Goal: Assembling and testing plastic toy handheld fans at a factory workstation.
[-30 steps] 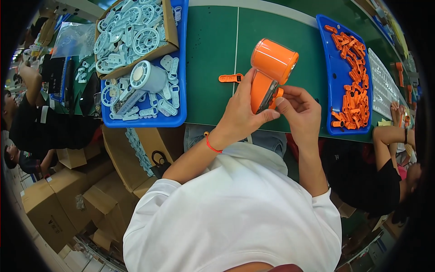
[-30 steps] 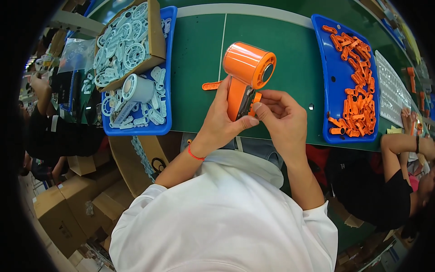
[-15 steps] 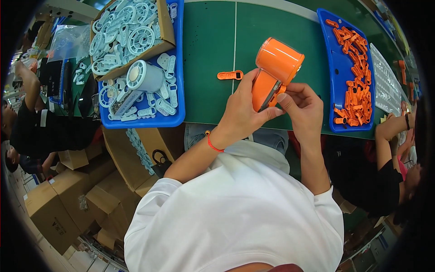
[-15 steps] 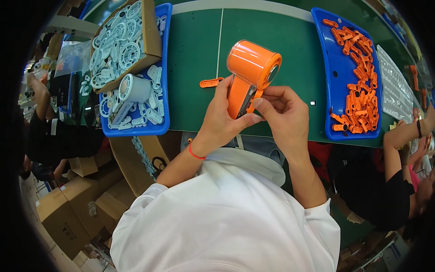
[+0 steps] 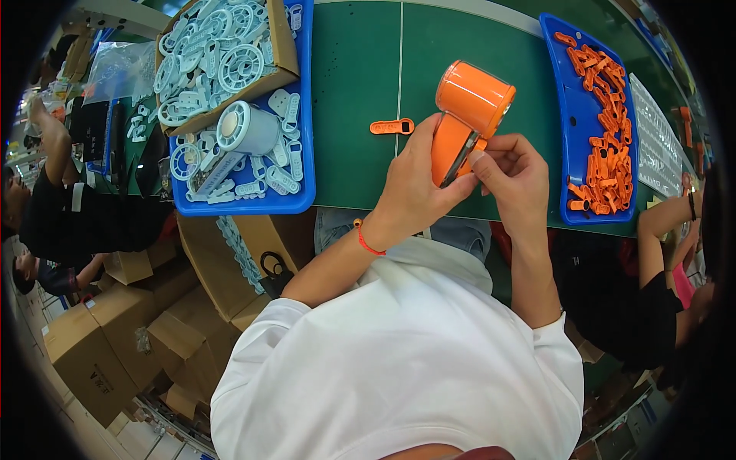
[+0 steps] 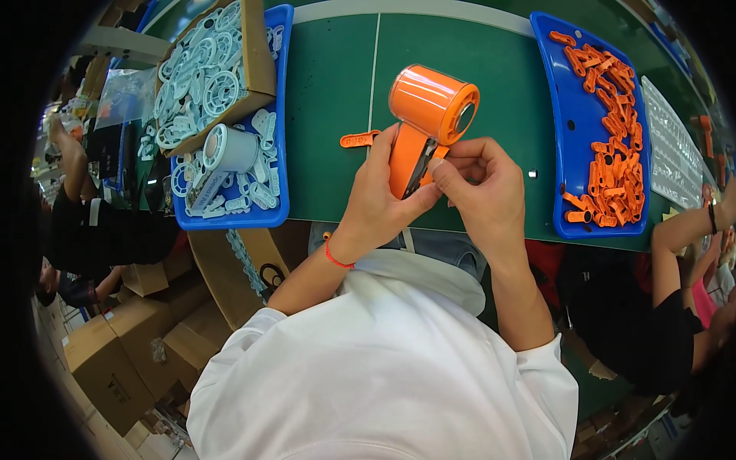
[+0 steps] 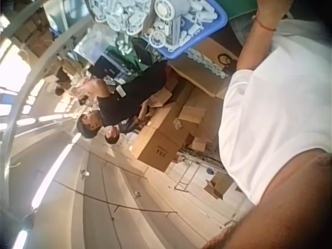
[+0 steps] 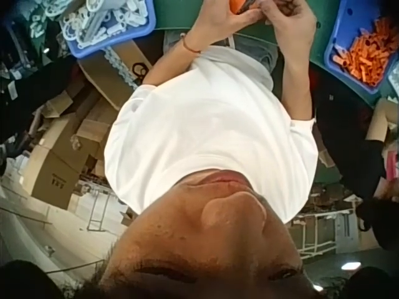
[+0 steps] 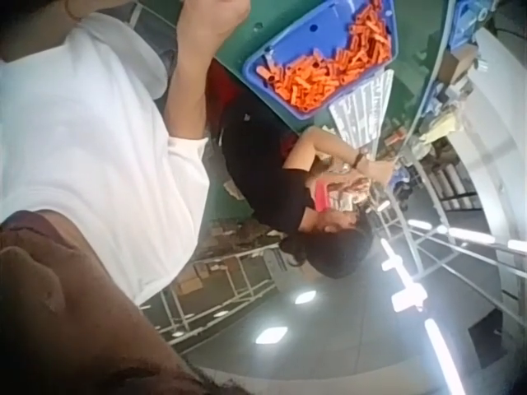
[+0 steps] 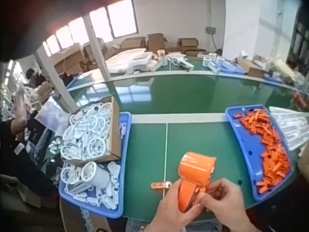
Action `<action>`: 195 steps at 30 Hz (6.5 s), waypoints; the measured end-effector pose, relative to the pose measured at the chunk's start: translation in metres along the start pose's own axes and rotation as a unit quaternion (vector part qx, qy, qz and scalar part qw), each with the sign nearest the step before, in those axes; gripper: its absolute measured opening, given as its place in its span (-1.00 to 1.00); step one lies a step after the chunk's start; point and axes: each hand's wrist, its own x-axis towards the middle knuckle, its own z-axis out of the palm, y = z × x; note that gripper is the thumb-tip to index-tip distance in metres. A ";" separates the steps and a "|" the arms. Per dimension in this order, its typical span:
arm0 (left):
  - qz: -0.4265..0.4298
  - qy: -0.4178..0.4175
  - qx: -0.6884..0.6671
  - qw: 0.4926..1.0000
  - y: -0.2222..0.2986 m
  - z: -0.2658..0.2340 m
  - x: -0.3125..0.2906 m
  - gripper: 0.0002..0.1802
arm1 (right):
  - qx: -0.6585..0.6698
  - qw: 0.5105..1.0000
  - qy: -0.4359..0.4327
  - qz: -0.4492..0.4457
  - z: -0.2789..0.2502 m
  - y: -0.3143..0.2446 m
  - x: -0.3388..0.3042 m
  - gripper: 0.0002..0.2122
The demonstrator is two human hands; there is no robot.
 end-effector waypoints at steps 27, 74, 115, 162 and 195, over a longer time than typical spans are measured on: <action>0.007 -0.077 -0.095 0.992 0.001 -0.005 0.002 -0.34 | 0.189 0.973 -0.119 -0.055 -0.005 0.010 0.024 -0.18; 0.256 -0.025 0.107 0.960 0.000 -0.024 -0.021 -0.90 | -0.361 0.899 -0.028 -0.246 0.002 0.005 0.033 -0.53; 0.344 -0.028 0.477 0.808 0.004 0.002 0.034 -0.76 | -0.421 0.839 -0.024 -0.343 -0.031 0.027 0.010 -0.51; 0.350 -0.030 0.523 0.776 0.003 0.019 0.039 -0.92 | -0.376 0.896 -0.026 -0.232 -0.031 0.014 0.011 -0.57; -0.038 0.044 -0.205 0.977 -0.001 0.002 -0.014 -0.71 | -0.304 0.912 -0.004 -0.276 0.007 0.011 -0.032 -0.38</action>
